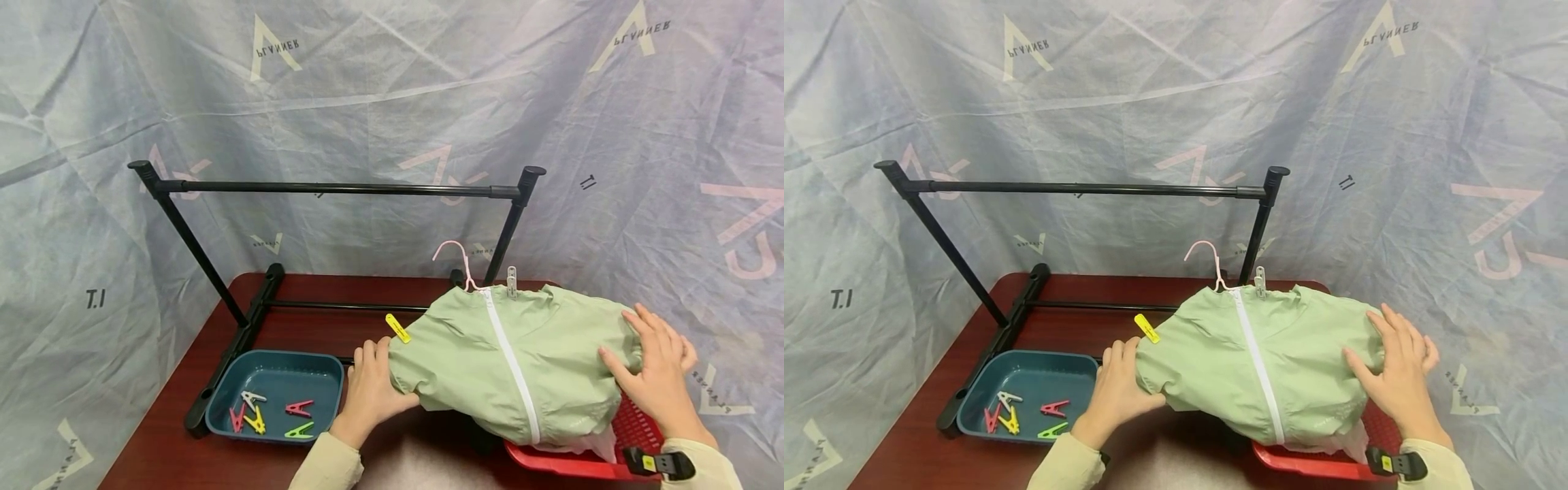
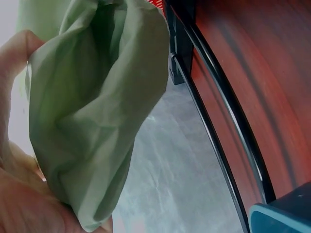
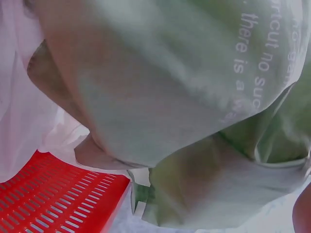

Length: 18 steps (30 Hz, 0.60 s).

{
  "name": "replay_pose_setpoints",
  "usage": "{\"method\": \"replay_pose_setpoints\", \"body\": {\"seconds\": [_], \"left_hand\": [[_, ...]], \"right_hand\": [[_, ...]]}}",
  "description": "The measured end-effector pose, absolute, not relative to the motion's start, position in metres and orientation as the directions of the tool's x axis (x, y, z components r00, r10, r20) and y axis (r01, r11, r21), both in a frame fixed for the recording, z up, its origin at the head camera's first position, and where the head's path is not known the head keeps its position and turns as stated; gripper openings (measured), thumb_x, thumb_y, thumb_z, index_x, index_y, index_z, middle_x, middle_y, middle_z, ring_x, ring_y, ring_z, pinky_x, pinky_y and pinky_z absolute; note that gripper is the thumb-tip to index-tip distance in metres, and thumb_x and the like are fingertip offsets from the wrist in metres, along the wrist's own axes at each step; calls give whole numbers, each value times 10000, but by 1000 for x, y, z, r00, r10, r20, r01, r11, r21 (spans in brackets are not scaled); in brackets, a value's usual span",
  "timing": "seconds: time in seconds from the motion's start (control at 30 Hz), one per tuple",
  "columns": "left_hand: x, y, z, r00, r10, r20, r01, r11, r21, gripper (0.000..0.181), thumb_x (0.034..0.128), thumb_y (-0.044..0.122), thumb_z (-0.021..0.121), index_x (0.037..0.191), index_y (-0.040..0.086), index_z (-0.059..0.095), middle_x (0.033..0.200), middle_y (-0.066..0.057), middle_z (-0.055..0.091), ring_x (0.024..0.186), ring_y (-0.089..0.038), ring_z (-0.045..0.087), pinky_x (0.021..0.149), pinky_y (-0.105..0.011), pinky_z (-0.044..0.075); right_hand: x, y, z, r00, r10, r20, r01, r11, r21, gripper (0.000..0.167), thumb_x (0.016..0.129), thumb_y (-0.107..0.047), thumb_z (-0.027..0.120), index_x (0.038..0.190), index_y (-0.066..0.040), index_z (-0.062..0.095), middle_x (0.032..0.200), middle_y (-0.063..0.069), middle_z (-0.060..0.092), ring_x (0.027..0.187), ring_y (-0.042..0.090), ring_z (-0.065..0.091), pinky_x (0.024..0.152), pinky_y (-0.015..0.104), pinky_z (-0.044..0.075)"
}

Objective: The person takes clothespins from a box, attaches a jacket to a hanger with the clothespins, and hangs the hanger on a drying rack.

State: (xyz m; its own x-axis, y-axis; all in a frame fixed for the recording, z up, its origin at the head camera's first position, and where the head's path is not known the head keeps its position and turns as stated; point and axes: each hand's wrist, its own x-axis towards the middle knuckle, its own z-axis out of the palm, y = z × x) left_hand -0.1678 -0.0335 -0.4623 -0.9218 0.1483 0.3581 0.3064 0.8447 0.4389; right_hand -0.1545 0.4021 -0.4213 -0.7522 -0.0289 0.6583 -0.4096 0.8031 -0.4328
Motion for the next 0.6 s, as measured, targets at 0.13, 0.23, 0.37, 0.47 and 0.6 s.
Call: {"method": "replay_pose_setpoints", "body": {"seconds": [0.13,0.23,0.37,0.47,0.6], "left_hand": [[-168,-35,-464,-922,134,363,303,835,460,950,553,489,853,1316,60,484,1007,-86,452,862,-230,408,599,-330,335],[-168,-37,-466,-921,126,370,301,833,465,943,555,485,852,1313,60,486,1013,-88,454,861,-231,406,596,-339,344],[-169,-40,-469,-919,111,379,294,833,468,939,552,476,858,1309,62,488,1029,-91,462,859,-228,404,605,-339,350],[-169,-42,-471,-919,96,383,287,828,481,943,547,467,867,1310,61,489,1040,-93,470,865,-226,406,608,-337,353],[-168,-45,-472,-923,80,376,277,817,506,943,546,454,869,1313,58,489,1050,-96,477,881,-230,415,611,-349,372]], "right_hand": [[-154,402,-422,-737,-26,675,-424,796,-432,707,843,-213,713,1468,-50,427,1609,112,252,1379,447,232,1091,509,-66],[-153,402,-421,-732,-24,681,-438,782,-443,734,819,-185,714,1473,-41,413,1620,103,221,1358,502,217,1092,469,-80],[-152,402,-420,-736,-28,676,-450,767,-458,756,817,-178,721,1486,-45,392,1625,112,194,1350,550,176,1091,495,-107],[-151,403,-420,-742,-27,670,-443,769,-460,762,828,-211,731,1490,-54,387,1621,123,195,1359,546,167,1083,555,-105],[-150,404,-423,-752,-12,659,-422,776,-469,784,816,-240,751,1489,-59,391,1614,141,202,1361,546,159,1064,614,-91]]}}
